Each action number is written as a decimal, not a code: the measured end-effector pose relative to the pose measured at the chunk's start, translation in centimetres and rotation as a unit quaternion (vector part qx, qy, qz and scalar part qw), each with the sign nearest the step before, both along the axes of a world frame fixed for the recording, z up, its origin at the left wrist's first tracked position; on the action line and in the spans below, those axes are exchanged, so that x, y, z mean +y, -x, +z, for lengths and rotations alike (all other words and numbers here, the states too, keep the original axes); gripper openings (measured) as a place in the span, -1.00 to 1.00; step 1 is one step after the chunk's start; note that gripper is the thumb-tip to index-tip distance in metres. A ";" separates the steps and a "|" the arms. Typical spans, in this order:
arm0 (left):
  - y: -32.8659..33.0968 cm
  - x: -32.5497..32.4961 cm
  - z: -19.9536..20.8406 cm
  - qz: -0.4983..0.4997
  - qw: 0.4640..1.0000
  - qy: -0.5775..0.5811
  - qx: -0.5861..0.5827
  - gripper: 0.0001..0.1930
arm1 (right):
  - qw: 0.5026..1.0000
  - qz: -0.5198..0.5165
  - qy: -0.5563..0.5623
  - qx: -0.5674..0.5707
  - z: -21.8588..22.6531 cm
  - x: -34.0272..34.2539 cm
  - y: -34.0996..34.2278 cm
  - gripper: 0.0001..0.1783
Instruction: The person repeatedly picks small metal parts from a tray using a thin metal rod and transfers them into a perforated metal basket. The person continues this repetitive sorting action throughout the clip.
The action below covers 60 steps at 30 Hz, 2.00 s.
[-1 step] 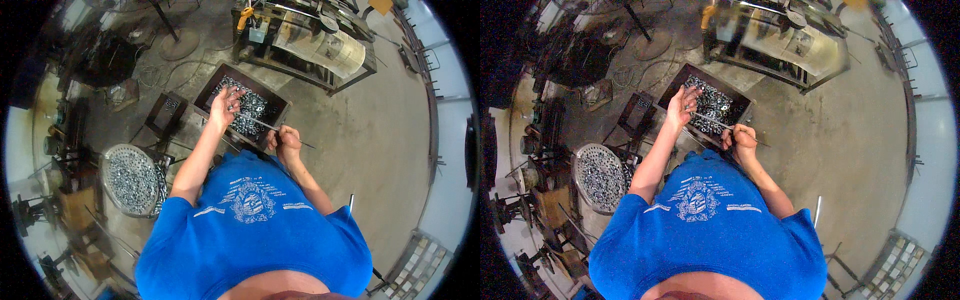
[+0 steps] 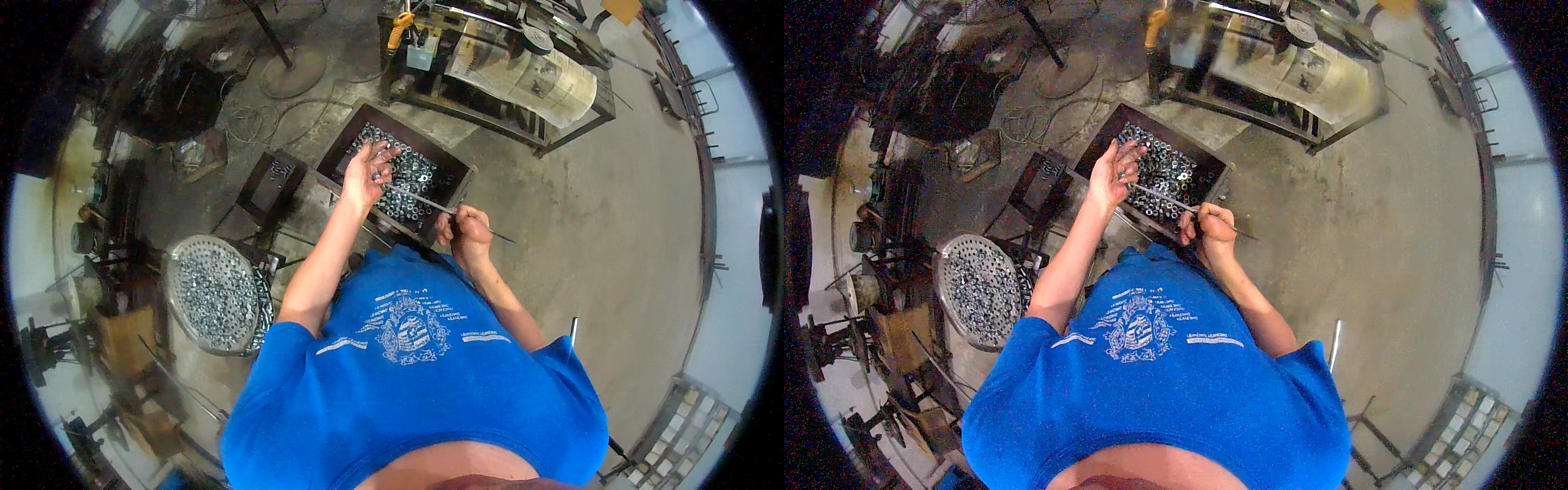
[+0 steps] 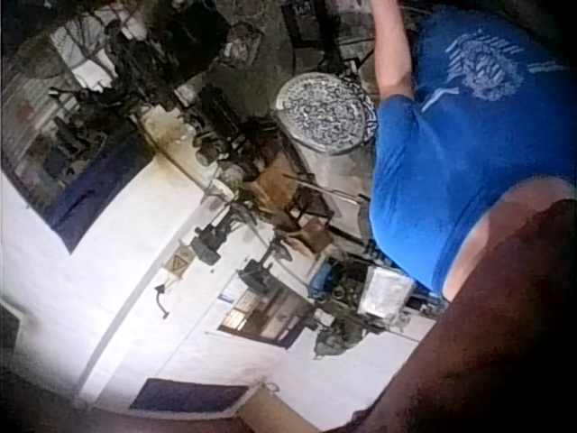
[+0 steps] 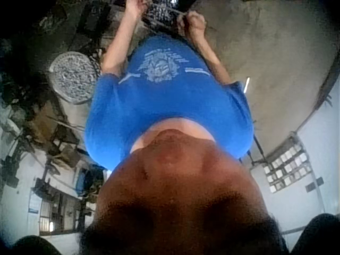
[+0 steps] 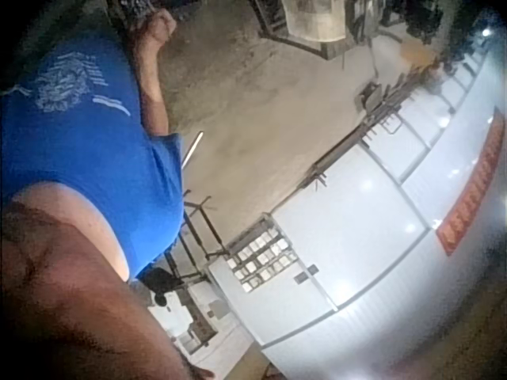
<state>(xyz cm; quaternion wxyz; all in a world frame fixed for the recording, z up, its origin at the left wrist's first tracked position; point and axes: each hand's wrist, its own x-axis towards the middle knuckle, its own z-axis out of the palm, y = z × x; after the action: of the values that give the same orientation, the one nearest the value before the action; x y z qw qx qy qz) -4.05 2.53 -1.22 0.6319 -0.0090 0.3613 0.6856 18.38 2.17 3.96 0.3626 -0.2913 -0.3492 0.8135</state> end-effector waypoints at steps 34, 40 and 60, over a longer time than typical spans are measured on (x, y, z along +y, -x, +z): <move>-6.4 -3.4 -0.5 -0.135 0.977 0.006 0.163 -0.77 | 0.974 -0.070 0.207 0.062 -3.7 0.5 1.5 -0.83; -1.9 -0.7 -2.6 -0.066 0.972 0.040 0.222 -0.73 | 0.973 -0.115 0.189 0.059 -3.3 1.2 -2.1 -0.86; -1.6 -0.9 1.2 -0.105 0.989 -0.099 0.041 -0.53 | 0.996 0.015 -0.091 -0.008 -1.4 0.1 0.2 -0.79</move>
<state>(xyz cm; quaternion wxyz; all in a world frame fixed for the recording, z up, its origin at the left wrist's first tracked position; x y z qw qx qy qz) -2.49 1.60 -0.02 0.6831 0.1195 0.3162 0.6473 18.14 2.31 2.60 0.3728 -0.2582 -0.4286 0.7814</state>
